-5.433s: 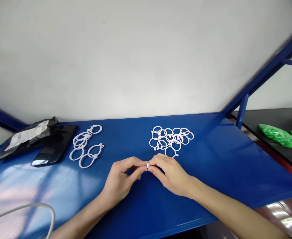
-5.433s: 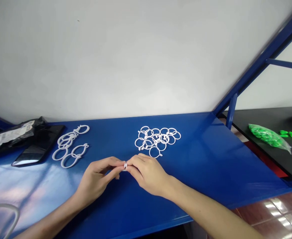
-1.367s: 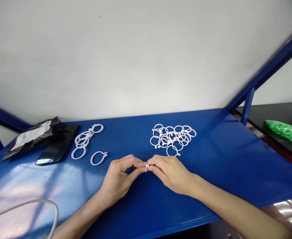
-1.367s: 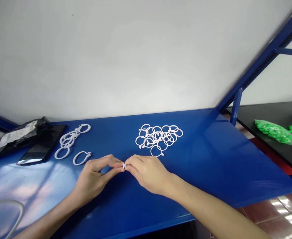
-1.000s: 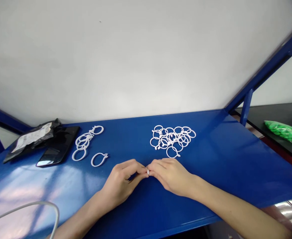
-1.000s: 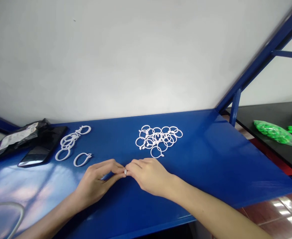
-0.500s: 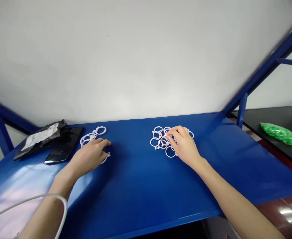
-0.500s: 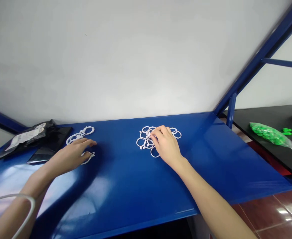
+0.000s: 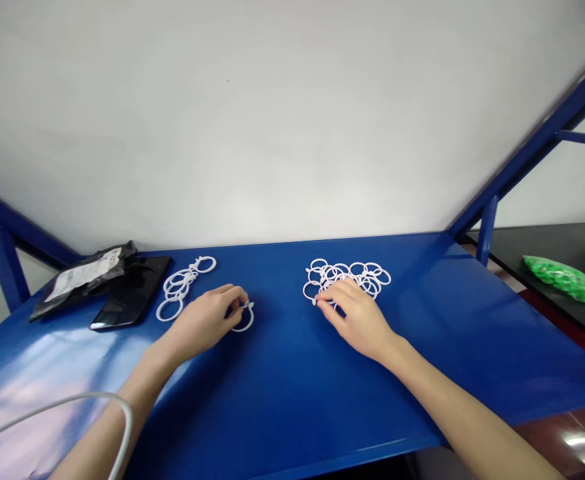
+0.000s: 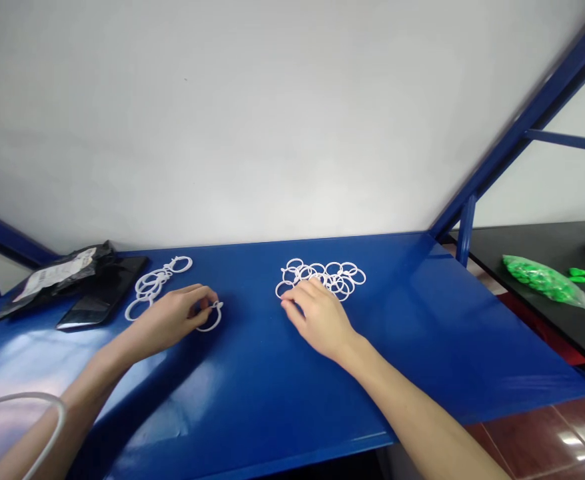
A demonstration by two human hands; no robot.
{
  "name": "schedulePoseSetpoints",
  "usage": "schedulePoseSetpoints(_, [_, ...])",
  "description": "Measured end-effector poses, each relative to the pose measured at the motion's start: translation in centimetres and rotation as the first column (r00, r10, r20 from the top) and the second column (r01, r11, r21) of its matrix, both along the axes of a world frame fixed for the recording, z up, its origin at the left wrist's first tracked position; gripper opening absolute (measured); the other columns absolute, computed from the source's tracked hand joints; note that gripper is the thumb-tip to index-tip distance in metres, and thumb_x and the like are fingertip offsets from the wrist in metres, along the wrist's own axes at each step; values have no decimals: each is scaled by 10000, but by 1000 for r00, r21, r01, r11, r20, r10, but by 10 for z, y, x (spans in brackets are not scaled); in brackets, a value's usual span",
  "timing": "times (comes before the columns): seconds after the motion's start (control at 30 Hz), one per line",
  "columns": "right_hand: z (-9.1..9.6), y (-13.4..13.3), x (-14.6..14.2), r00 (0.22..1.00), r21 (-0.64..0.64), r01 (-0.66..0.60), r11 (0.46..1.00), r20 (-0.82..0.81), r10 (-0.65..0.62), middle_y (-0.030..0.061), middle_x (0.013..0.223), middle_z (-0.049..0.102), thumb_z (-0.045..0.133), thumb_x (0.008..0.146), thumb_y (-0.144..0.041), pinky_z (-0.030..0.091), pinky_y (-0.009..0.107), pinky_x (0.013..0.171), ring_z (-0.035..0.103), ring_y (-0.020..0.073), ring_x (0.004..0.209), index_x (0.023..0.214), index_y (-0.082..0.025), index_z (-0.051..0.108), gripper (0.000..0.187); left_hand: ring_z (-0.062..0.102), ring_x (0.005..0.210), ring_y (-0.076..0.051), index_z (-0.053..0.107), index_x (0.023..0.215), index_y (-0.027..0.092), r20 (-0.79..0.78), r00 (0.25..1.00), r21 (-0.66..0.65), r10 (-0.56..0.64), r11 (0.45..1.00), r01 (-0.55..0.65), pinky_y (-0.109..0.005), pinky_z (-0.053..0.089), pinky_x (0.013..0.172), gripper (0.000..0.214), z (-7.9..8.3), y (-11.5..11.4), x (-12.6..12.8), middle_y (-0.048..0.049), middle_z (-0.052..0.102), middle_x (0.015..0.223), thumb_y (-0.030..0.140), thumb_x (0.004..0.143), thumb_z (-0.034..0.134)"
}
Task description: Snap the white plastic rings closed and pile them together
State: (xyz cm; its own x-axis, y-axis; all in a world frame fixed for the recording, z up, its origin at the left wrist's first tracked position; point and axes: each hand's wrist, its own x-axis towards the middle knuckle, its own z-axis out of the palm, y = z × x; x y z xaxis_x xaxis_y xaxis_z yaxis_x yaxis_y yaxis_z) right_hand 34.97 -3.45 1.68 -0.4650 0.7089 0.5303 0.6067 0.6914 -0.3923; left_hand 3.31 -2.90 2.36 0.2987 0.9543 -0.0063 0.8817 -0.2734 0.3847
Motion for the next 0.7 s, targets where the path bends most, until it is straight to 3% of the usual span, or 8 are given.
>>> schedulePoseSetpoints(0.13, [-3, -17, -17, 993, -183, -104, 978, 32, 111, 60, 1056, 734, 630, 1010, -345, 561, 382, 847, 681, 220, 969, 1134, -213, 683, 188, 569, 632, -131, 651, 1040, 233, 213, 972, 117, -99, 990, 75, -261, 442, 635, 188, -12, -18, 46, 14, 615, 825, 241, 924, 503])
schedulePoseSetpoints(0.27, [-6, -22, -24, 995, -314, -91, 945, -2, 96, 27, 978, 739, 658, 992, -300, 552, 335, 806, 691, 187, 894, 1013, -217, 686, 90, 517, 572, -100, 626, 1029, 226, 319, 933, 221, -166, 970, 97, -219, 415, 565, 165, -26, -35, 75, 42, 566, 772, 189, 917, 511])
schedulePoseSetpoints(0.43, [-3, -22, -25, 992, -416, -102, 903, -114, 60, -20, 891, 742, 669, 974, -226, 522, 258, 678, 679, 133, 757, 948, -229, 671, 27, 547, 605, -100, 638, 1036, 237, 397, 894, 269, -208, 958, 104, -207, 454, 578, 145, -22, -42, 78, 35, 590, 783, 197, 959, 523])
schedulePoseSetpoints(0.57, [0, -24, -25, 980, -415, -132, 900, -190, 56, -23, 857, 740, 666, 982, -242, 515, 246, 641, 668, 124, 704, 958, -229, 678, 30, 596, 652, -101, 687, 1058, 250, 496, 842, 225, -212, 968, 112, -213, 505, 618, 149, -11, -43, 77, 1, 691, 917, 219, 991, 558])
schedulePoseSetpoints(0.7, [-1, -23, -23, 972, -385, -162, 909, -220, 80, -22, 850, 740, 645, 999, -256, 535, 251, 676, 677, 126, 717, 976, -237, 703, 65, 582, 609, -87, 740, 1046, 258, 569, 808, 198, -154, 979, 47, -221, 527, 596, 132, -13, -42, 75, -22, 709, 1008, 269, 972, 631])
